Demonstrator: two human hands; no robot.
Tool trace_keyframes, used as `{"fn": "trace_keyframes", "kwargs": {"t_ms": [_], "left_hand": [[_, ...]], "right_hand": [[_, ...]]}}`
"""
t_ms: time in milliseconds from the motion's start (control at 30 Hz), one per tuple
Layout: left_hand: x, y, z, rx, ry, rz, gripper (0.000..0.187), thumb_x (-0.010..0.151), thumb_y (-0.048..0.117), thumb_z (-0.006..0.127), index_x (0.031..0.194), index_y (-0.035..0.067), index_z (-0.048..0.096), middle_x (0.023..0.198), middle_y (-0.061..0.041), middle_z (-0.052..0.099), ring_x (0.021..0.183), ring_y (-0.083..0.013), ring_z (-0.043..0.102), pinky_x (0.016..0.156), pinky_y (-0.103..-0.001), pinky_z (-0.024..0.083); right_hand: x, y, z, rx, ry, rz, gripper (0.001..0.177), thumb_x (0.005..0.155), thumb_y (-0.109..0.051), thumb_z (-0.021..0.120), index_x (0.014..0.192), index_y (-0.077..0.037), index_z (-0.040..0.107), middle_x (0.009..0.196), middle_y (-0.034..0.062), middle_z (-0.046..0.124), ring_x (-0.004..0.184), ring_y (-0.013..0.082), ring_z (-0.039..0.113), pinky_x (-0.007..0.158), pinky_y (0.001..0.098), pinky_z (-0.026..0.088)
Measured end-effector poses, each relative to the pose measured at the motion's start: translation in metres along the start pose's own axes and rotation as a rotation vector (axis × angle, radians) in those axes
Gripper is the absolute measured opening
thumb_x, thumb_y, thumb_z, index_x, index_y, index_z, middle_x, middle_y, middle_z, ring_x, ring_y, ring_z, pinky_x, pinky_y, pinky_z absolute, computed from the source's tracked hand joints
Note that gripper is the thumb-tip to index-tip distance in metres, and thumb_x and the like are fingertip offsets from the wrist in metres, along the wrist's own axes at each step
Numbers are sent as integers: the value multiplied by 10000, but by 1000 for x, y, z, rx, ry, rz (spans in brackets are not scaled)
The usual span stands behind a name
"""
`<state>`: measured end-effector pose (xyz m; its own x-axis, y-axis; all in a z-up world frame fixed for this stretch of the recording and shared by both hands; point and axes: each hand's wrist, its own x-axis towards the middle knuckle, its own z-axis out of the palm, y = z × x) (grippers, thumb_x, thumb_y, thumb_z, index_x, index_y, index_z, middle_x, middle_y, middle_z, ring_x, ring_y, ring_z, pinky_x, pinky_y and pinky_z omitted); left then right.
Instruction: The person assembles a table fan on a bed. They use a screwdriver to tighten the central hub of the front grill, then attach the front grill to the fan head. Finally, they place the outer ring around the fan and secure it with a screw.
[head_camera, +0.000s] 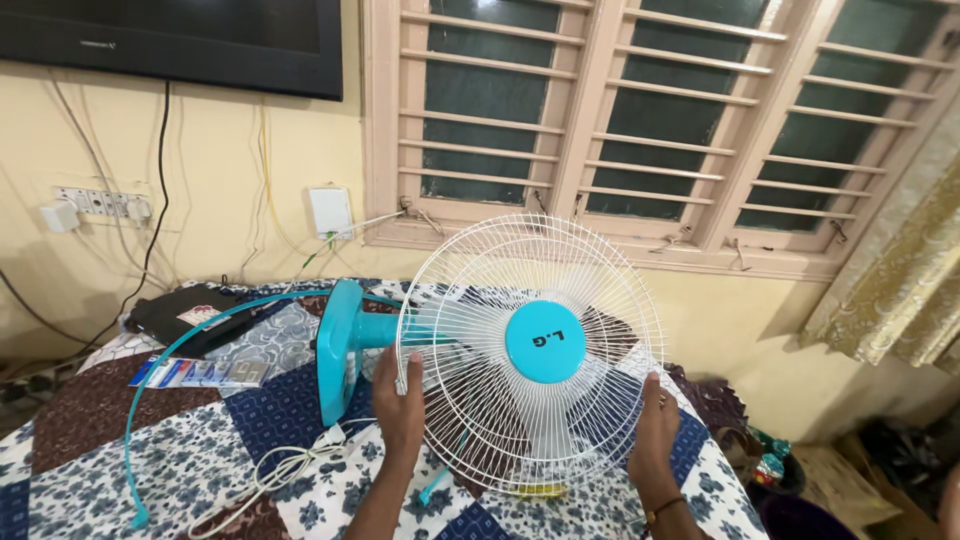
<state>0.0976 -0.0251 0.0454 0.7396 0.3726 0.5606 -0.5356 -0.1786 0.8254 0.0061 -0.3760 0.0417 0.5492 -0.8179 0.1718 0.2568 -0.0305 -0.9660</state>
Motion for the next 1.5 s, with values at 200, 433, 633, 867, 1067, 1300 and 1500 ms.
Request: {"fn": "trace_keyframes", "kwargs": {"t_ms": [200, 433, 633, 867, 1067, 1300, 1500], "left_hand": [[-4, 8, 1, -144, -115, -260, 718, 955, 494, 608, 1506, 51, 486, 1505, -192, 533, 1397, -334, 495, 1126, -416, 391], [5, 16, -1, -309, -171, -452, 766, 916, 498, 584, 1542, 82, 437, 1438, -144, 606, 1207, -379, 618, 955, -475, 491], [9, 5, 2, -284, -207, -438, 837, 922, 580, 575, 1562, 74, 389, 1562, -155, 459, 1439, -298, 432, 1158, -426, 342], [6, -12, -1, -251, -304, -660, 969, 895, 670, 515, 1633, 146, 171, 1614, -158, 373, 1490, -301, 363, 1181, -518, 311], [0, -4, -6, -287, -245, -629, 888, 900, 656, 497, 1604, 157, 288, 1513, -158, 470, 1323, -324, 570, 1101, -497, 405], [-8, 21, -5, -437, -160, -578, 827, 884, 541, 565, 1586, 173, 326, 1559, -123, 427, 1410, -293, 461, 1049, -479, 449], [7, 14, 18, -302, -111, -309, 815, 946, 490, 615, 1587, 72, 333, 1661, -155, 314, 1531, -309, 286, 1205, -427, 263]], "right_hand": [[-1, 15, 0, -83, 0, 46, 626, 1071, -525, 552, 1326, 46, 584, 1228, 290, 605, 1042, 272, 511, 934, 467, 472], [-15, -9, 4, -111, -81, 86, 752, 1008, -581, 462, 1490, -6, 413, 1486, 224, 460, 1383, 345, 423, 1129, 549, 339], [-24, -23, 7, -79, -147, 148, 844, 956, -604, 421, 1590, -80, 230, 1601, 198, 334, 1461, 385, 359, 1133, 611, 362], [-32, -21, -1, -209, -147, 162, 834, 991, -620, 354, 1607, -68, 238, 1612, 242, 328, 1491, 427, 322, 1181, 616, 297], [-42, -24, -5, -200, -90, 172, 747, 1020, -555, 358, 1572, -59, 279, 1598, 252, 324, 1499, 413, 306, 1204, 599, 282], [-50, -21, -2, -100, -64, 207, 703, 1028, -521, 326, 1516, -20, 387, 1595, 218, 389, 1489, 392, 363, 1177, 602, 345], [-19, -6, 2, 1, -165, -101, 811, 1051, -578, 400, 1583, 20, 271, 1634, 224, 370, 1535, 362, 340, 1251, 511, 267]]}}
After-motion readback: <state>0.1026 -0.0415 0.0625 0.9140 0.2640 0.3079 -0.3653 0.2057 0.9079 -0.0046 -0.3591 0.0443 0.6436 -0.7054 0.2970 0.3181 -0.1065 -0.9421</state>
